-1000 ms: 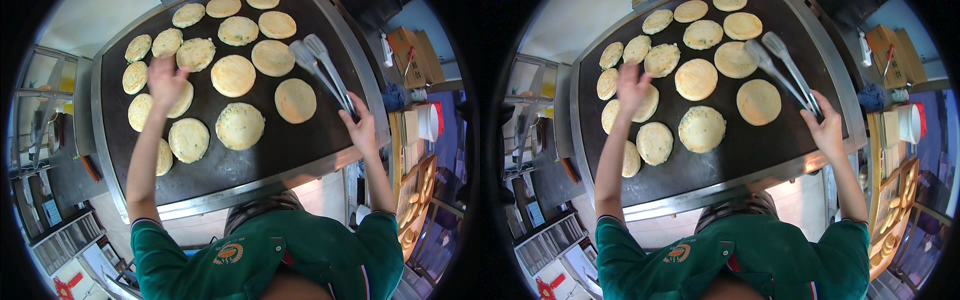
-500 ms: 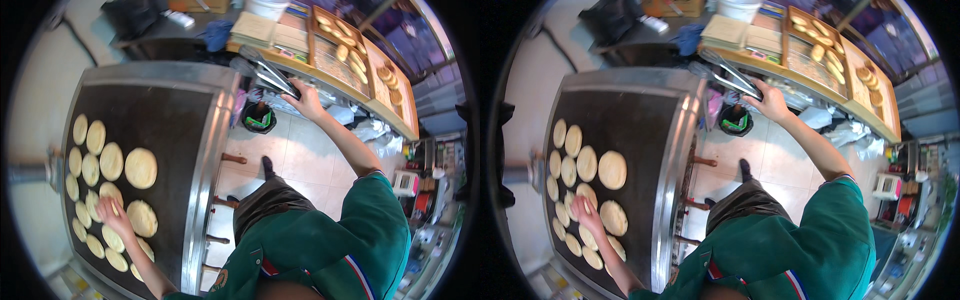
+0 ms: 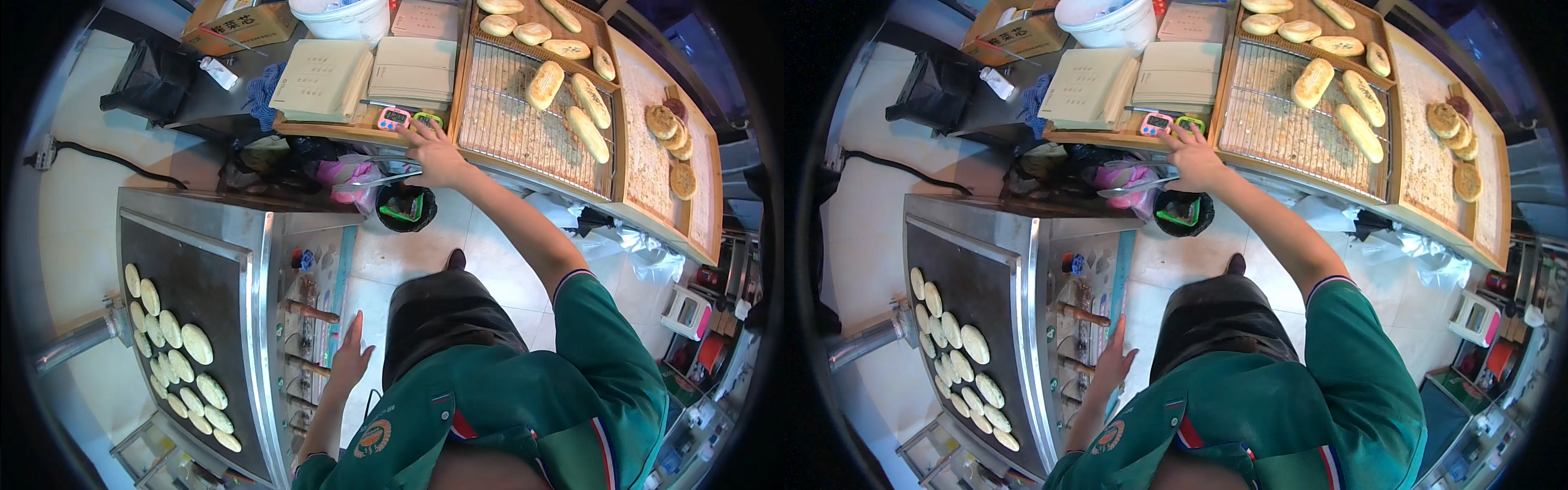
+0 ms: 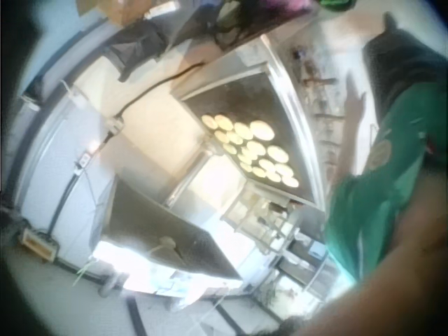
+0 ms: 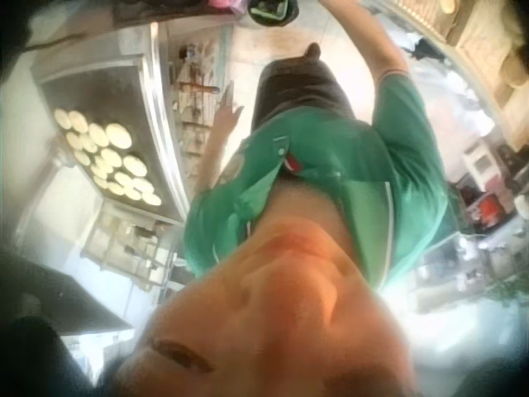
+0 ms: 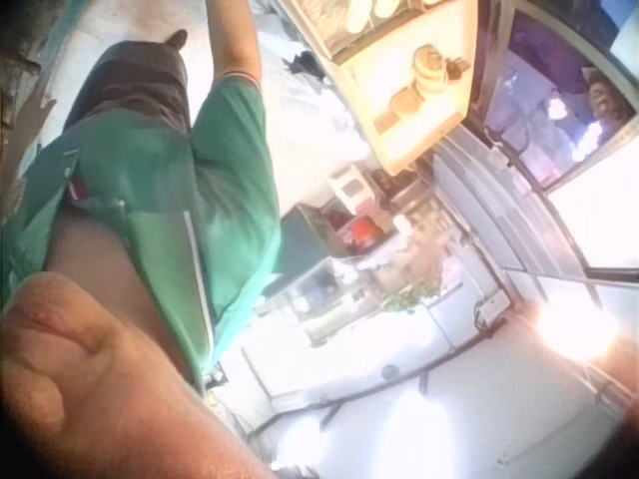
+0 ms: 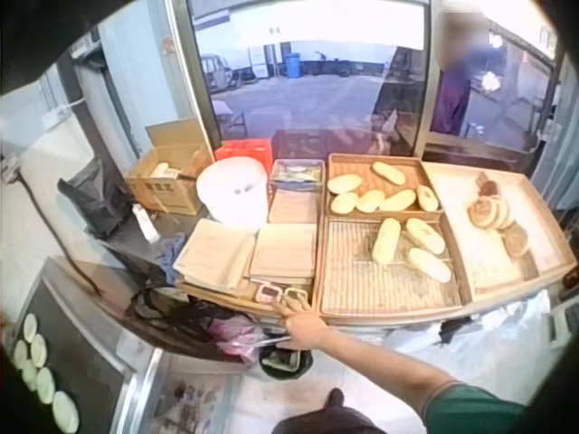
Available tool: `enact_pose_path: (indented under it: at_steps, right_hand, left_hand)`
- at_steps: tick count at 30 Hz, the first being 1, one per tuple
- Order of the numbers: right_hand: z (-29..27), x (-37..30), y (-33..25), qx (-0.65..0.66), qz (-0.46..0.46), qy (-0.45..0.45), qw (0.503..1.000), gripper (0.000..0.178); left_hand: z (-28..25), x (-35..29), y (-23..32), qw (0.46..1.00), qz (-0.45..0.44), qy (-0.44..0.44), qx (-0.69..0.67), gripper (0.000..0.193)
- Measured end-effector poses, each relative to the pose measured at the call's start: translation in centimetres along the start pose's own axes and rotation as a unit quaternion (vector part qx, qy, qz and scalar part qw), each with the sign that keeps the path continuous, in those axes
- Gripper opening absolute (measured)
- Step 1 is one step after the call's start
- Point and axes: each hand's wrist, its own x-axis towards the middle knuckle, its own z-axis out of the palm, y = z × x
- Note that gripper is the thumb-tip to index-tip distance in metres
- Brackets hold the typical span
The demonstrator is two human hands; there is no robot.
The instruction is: The person flips and arranges round flatbreads on a large flat-top griddle using tongs. They transfer cooked flatbreads to a cooling rack, then wrap some in paper and place them into a plastic bag for a customer.
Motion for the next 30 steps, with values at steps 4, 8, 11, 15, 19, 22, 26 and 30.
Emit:
enact_pose_path:
  at_steps: [4, 8, 11, 15, 19, 22, 26, 30]
  right_hand:
    - [-1.6, 2.6, 1.3, -0.015, -0.011, -0.075, 0.997, 0.053]
    - [-3.9, 1.7, 1.2, 0.008, -0.054, -0.026, 0.998, 0.052]
    - [-5.0, -2.0, -0.3, 0.127, -0.035, 0.024, 0.991, 0.047]
    - [-7.6, -4.5, 0.6, 0.223, -0.16, 0.12, 0.954, 0.035]
    - [-13.1, -6.6, 6.0, 0.172, 0.171, 0.019, 0.97, 0.044]
    - [-16.7, -10.1, 9.9, 0.191, 0.247, 0.113, 0.943, 0.046]
    - [-17.0, -14.0, 12.1, 0.299, 0.312, 0.11, 0.895, 0.042]
    - [-16.4, -16.4, 14.3, 0.369, 0.337, 0.099, 0.861, 0.041]
  left_hand:
    - [0.6, 3.8, 3.6, 0.999, 0.008, -0.011, 0.046, 0.083]
    - [0.3, 11.5, 10.8, 0.994, 0.089, 0.037, 0.043, 0.082]
    - [0.0, 18.1, 18.3, 0.937, 0.297, 0.148, 0.108, 0.082]
    - [-1.6, 25.9, 25.5, 0.86, 0.449, 0.118, 0.213, 0.073]
    - [-7.7, 32.4, 27.1, 0.808, 0.46, 0.266, 0.253, 0.029]
    - [-9.5, 35.8, 29.7, 0.835, 0.449, 0.288, 0.137, 0.065]
    - [-1.3, 37.0, 37.7, 0.78, 0.617, 0.036, 0.095, 0.071]
    - [5.1, 37.8, 43.5, 0.622, 0.74, -0.045, 0.251, 0.053]
